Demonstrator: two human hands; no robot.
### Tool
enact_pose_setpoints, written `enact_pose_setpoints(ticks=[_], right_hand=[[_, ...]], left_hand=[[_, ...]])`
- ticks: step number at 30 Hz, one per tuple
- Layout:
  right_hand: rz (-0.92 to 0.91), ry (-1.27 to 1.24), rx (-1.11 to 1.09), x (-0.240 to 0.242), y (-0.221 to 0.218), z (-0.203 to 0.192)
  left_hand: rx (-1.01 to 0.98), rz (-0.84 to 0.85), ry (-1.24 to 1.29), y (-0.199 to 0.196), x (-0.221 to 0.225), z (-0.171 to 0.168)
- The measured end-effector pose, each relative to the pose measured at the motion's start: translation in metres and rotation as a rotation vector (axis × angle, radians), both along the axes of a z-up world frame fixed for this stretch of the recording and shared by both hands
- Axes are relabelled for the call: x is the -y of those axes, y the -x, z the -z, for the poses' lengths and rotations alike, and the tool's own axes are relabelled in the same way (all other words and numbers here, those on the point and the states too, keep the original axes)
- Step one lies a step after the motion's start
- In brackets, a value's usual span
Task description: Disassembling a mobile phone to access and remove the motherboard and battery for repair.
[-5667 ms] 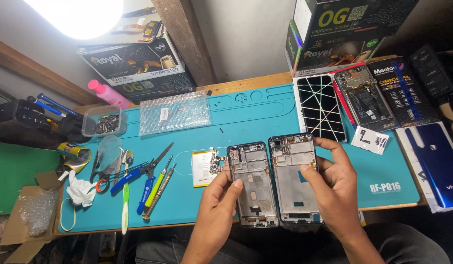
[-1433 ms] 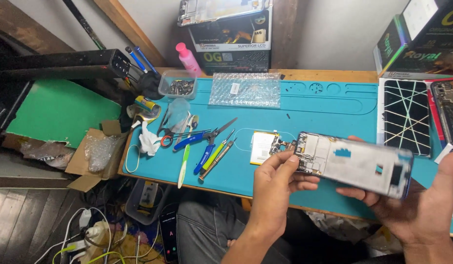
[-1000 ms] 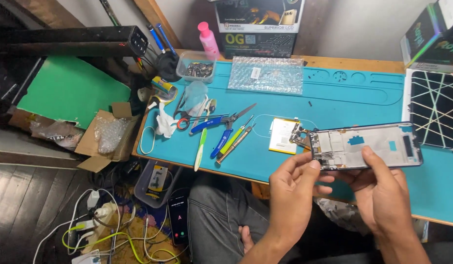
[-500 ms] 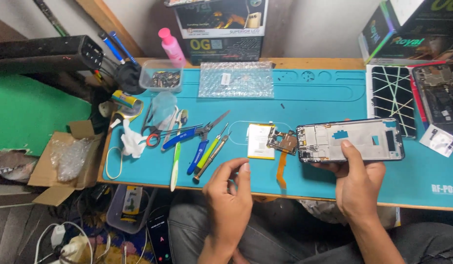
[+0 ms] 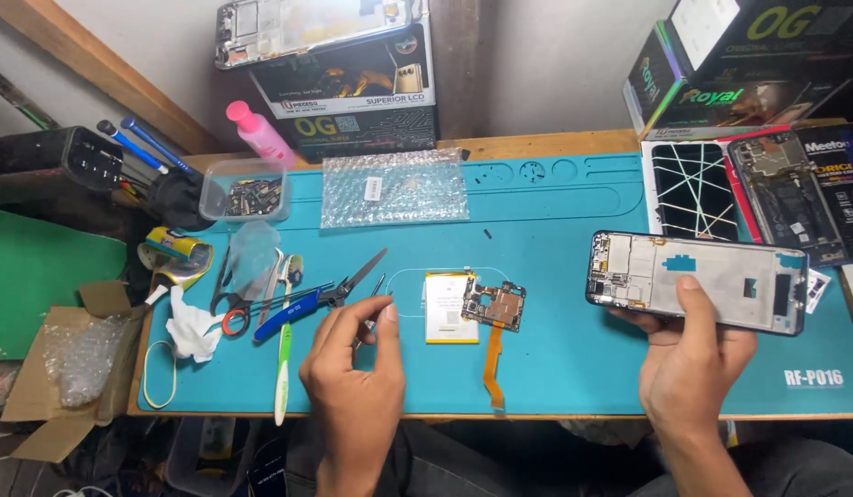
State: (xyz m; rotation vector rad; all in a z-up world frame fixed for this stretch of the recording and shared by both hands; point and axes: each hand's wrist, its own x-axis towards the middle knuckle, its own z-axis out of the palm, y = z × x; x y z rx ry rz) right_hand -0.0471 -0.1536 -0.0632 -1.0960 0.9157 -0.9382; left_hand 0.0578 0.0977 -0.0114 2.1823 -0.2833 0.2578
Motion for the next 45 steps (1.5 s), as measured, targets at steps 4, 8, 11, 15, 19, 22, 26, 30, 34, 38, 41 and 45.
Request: enact_pose_setpoints(ticks=[4, 8, 11, 15, 19, 22, 26, 30, 34, 38, 41, 45], right_hand=[[-0.129, 0.076, -0.004, -0.009, 0.0, -0.001], [-0.215, 0.064, -0.05, -0.023, -0.001, -0.005], [-0.249, 0.077, -0.069, -0.03, -0.001, -0.005], [-0.303, 0.094, -0.111, -0.031, 0.001, 0.007], [-0.326, 0.169, -0.192, -0.025, 0.004, 0.031], [-0.361, 0.234, -0.221, -0.022, 0.006, 0.042], [-0.373, 0.253, -0.216, -0.018, 0.006, 0.054], [-0.424, 0.228, -0.21, -0.01, 0.01, 0.069], [-0.435, 0.226, -0.193, 0.003, 0.014, 0.097], [-0.453, 0.278, -0.199, 0.022, 0.021, 0.131], [-0.504, 0.219, -0.18, 0.038, 0.026, 0.155], [-0.485, 0.247, -0.212, 0.047, 0.03, 0.174]], left_hand=[[0.053, -0.068, -0.026, -0.018, -0.012, -0.009], [0.059, -0.169, -0.104, -0.037, -0.041, -0.009], [0.037, -0.168, -0.167, -0.046, -0.059, -0.016], [-0.033, -0.195, -0.143, -0.053, -0.077, -0.024], [-0.046, -0.218, -0.147, -0.056, -0.094, -0.033], [-0.059, -0.179, -0.165, -0.052, -0.103, -0.033], [0.031, -0.078, -0.166, -0.047, -0.115, -0.032], [-0.009, -0.175, -0.153, -0.046, -0.132, -0.033], [0.051, -0.208, -0.158, -0.047, -0.15, -0.034], [0.035, -0.206, -0.14, -0.046, -0.161, -0.036], [0.047, -0.191, -0.13, -0.048, -0.165, -0.031], [0.016, -0.119, -0.122, -0.066, -0.162, -0.019]])
